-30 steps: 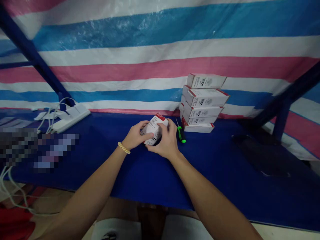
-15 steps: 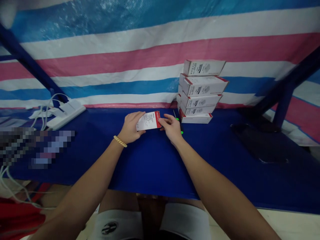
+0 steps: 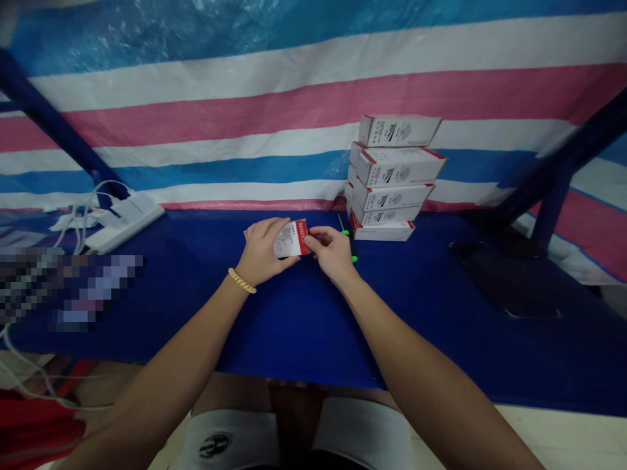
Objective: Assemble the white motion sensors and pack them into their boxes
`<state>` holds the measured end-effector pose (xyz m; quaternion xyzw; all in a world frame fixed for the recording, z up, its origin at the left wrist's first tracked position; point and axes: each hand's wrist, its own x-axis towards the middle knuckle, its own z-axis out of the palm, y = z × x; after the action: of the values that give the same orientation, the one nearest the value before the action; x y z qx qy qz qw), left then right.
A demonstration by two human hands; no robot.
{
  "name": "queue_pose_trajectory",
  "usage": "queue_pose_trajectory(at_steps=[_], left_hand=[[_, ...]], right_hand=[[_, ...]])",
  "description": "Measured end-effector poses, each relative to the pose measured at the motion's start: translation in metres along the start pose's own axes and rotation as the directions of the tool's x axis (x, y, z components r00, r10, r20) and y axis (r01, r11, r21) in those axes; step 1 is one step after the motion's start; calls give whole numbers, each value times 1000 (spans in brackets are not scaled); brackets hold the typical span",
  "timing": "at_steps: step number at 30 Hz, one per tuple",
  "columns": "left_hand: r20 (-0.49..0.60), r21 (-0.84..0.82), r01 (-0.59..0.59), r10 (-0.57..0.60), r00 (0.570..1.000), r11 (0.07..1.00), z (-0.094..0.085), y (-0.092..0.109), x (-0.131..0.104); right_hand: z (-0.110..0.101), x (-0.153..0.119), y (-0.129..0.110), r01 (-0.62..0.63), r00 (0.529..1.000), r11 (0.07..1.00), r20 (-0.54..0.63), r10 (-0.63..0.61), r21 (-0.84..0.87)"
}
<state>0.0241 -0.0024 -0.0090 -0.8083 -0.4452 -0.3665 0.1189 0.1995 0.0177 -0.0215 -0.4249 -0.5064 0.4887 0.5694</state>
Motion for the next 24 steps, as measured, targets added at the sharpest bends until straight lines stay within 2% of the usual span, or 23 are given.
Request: queue_pose_trajectory(at_steps=[3,7,14,17,18,20,22,24], left_hand=[[-6,-5,-31,31,1000,1000,0,6,1],[-4,11,-7,7,1000,1000,0,6,1],[-66,-44,5,-8,998,999,-2,1,0],[-85,-58,-31,26,996,998,-3,0,-1],[-86,-61,-41,35,996,997,-3,0,-1],[-88,-68,-59,53,995,996,-2,0,-1],[-93,-75,-67,60,994,995,-2,1,-1],[-88,-80,-59,52,995,995,-1,1,-1]], right_hand=[[5,-6,0,43,999,999,-6,-43,-32],[6,-10,-1,75,997,996,1,-75,-44],[-1,-3,0,-49,999,995,5,48,87],[-3,2,5,-73,995,997,-59,75,26],[-4,3,7,-47,995,998,-93,44,-30],[-7,5,11,93,981,975,-147,-124,-200],[-10,6,13,276,928,866,-120,-353,-416],[-11,5,14,392,871,713,-14,-490,-582]])
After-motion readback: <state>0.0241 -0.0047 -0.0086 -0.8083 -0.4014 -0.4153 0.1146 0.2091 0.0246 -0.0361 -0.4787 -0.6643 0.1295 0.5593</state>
